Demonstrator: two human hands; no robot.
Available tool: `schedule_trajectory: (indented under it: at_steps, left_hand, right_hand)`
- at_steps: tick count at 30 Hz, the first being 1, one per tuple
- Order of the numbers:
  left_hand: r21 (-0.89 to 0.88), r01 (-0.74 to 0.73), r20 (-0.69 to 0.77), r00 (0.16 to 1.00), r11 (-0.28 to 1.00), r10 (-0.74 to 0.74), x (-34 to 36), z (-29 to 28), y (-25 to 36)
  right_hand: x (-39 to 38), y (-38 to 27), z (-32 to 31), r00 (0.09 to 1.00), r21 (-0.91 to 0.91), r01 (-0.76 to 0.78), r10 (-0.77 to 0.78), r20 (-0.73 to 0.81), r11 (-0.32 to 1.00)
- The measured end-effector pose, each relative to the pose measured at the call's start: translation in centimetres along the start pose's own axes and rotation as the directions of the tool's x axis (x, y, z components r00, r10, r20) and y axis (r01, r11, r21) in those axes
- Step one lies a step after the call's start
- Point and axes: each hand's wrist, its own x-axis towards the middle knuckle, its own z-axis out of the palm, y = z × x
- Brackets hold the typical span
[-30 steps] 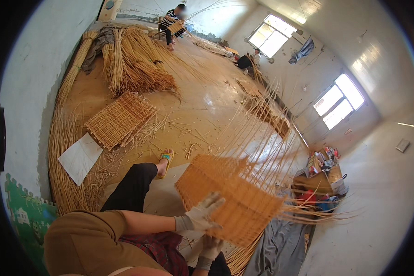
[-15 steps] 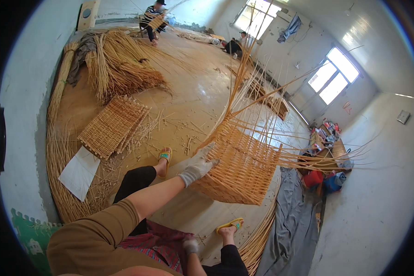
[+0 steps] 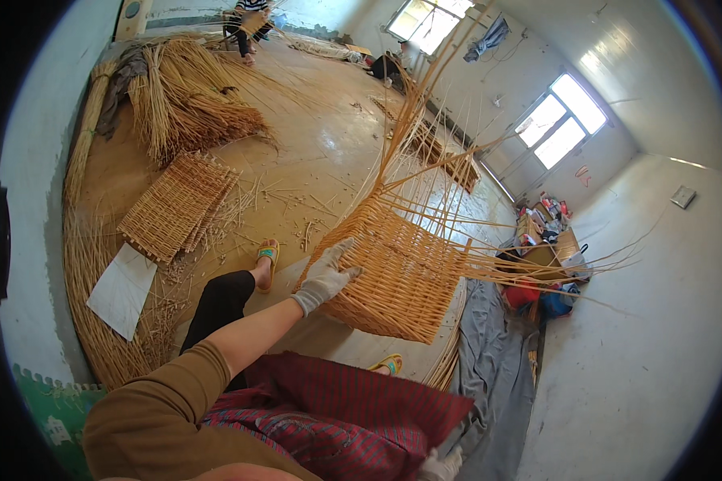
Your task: Weaving a rectangular wicker basket using hands and basic tools.
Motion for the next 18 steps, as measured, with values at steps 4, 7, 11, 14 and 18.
schedule_trajectory:
  at_steps: [4, 7, 11, 14, 18]
  left_hand:
    - [-0.083, -0.057, -0.113, 0.992, 0.995, 0.047, -0.7, -2.8, -5.0]
    - [0.066, 0.105, -0.019, 0.994, 0.992, -0.104, -1.7, -4.0, -1.7]
    - [-0.023, -0.072, -0.065, 0.995, 0.997, 0.070, -2.1, -1.3, -3.8]
    - [0.043, -0.123, -0.086, 0.988, 0.991, 0.127, -1.8, -1.9, -5.0]
    - [-0.253, 0.010, -0.103, 0.994, 0.967, -0.037, -2.3, -3.8, -6.4]
  right_hand:
    - [5.2, -23.4, -3.8, 0.965, 0.937, -0.131, -0.174, 0.195, 0.322]
    - [5.7, -37.0, 1.3, 0.676, 0.839, 0.254, -0.709, 0.202, 0.482]
    - [-3.7, -48.0, 9.3, 0.046, 0.635, 0.743, -0.963, 0.266, 0.211]
    - [-8.4, -51.1, 7.6, -0.299, 0.524, 0.830, -0.946, 0.127, -0.192]
    - [-7.0, -48.1, -2.5, -0.718, 0.949, 0.303, -0.676, 0.165, -0.090]
